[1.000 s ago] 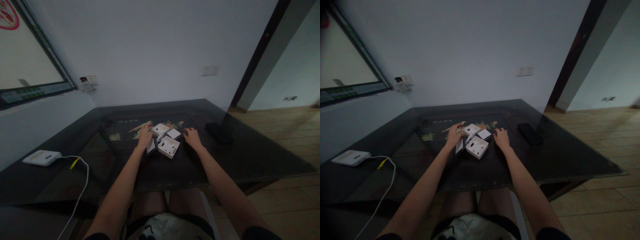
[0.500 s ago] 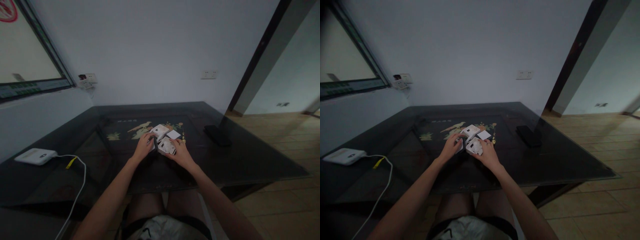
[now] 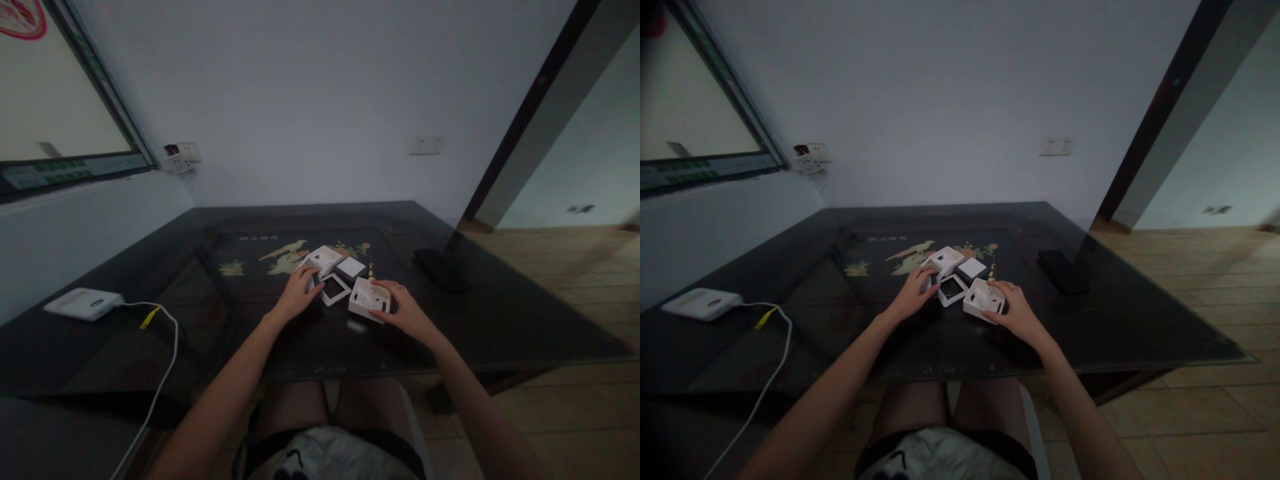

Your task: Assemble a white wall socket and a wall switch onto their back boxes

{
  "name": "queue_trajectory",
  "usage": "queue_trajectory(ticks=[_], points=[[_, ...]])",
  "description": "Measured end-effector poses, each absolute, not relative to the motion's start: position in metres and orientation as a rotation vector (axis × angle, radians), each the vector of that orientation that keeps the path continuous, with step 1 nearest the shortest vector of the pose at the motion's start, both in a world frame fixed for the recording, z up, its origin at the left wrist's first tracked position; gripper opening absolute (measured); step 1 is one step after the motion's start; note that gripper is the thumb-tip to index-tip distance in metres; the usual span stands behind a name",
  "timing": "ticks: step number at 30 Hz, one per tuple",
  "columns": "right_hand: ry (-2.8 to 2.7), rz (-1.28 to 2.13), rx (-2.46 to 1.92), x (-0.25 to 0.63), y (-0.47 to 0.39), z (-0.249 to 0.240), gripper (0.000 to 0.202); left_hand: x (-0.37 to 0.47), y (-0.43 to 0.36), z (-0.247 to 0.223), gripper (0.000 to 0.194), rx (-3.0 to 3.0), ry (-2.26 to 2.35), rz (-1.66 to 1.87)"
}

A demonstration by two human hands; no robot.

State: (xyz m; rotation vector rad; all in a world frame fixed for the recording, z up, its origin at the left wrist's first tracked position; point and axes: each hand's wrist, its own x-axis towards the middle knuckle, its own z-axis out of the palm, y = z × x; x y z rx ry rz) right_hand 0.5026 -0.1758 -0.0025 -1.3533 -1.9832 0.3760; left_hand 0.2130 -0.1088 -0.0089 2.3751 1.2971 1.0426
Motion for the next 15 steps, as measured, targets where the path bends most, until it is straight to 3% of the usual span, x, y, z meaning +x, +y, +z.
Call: queue_trajectory(ticks=[4,12,15], points=[[-2.013,0.463,-1.333,0.498,-0.179,-0.007,0.060,0.209,-0.104,-0.008,0.040,2.314,1.286,1.043],[-2.088,0.539,-1.300,0.493,-0.175,-0.005,0.068,0.178,-0.085,-0.009,0.027,1.976,1.422,1.203],[-2.063,0.494,-1.292,0.491,-0.166,0.006,0.055,0.169,-0.089,-0.013,0.025,2.009,1.434,1.151]])
